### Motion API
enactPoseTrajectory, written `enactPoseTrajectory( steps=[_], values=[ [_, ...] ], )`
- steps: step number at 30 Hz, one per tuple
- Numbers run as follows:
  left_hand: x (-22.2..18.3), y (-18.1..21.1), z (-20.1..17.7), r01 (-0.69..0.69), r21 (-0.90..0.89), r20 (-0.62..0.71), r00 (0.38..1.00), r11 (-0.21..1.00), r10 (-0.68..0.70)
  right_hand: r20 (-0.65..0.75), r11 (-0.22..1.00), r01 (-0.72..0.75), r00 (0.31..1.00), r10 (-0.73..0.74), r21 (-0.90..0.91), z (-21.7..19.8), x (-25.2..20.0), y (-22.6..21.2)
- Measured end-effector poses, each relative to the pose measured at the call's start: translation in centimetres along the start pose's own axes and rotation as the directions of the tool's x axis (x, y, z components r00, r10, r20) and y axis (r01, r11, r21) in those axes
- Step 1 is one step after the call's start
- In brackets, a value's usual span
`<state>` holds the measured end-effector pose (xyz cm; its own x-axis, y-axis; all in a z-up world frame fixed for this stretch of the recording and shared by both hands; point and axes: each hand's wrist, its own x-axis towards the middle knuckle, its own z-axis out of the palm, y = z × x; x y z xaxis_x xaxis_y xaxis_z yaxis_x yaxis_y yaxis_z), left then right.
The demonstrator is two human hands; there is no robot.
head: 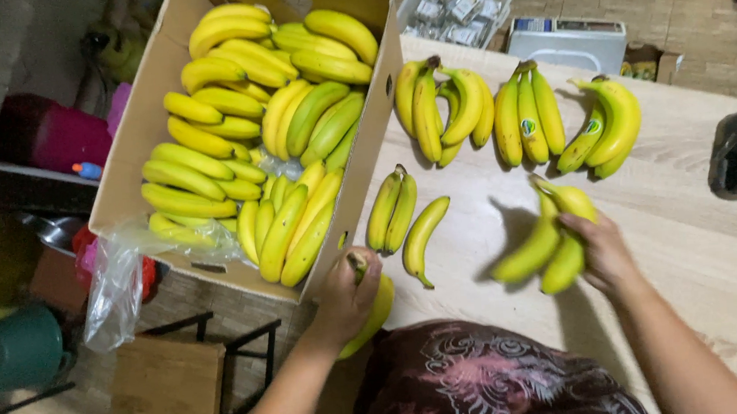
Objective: Arranging bunches of bananas from a cardboard box onto a wooden table.
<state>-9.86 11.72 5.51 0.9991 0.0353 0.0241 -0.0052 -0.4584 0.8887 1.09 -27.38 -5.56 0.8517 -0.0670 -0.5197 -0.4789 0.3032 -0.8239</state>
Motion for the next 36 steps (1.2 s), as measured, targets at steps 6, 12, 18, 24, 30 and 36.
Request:
enactPoseTrajectory(
  steps=[6,12,18,24,30,36],
  values=[
    [1.1,-0.8,3.5,-0.114,-0.014,-0.114,0.987,0.993,0.112,-0.071,0.884,0.099,0.987,-0.147,-0.456,5.8,4.4,7.0],
    [4.2,-0.8,6.3,-0.242,-0.012,-0.252,0.94,0.97,0.231,0.102,0.397,0.215,0.952,-0.288,-0.892,8.4,0.1,0.6],
    [6.8,2.3,13.8,-0.227,-0.139,-0.346,0.923,0.964,0.168,0.487,0.891,0.319,0.864,-0.132,-0.323,11.0,-8.6,0.8],
    [4.5,1.8,13.3,-0.259,0.147,-0.153,0.948,0.955,0.28,0.252,0.972,0.121,0.965,-0.068,-0.202,3.5,-8.2,2.2],
    [2.9,-5.5,14.7,0.098,0.762,0.023,0.984,0.64,-0.178,-0.002,0.998,-0.038,0.999,0.038,-0.056,-4.0,-8.1,4.9],
    [4.0,-4.5,14.1,0.243,0.558,0.094,0.931,0.794,-0.352,-0.134,0.987,-0.11,0.987,0.095,-0.116,-4.8,-9.7,4.3]
  ],
)
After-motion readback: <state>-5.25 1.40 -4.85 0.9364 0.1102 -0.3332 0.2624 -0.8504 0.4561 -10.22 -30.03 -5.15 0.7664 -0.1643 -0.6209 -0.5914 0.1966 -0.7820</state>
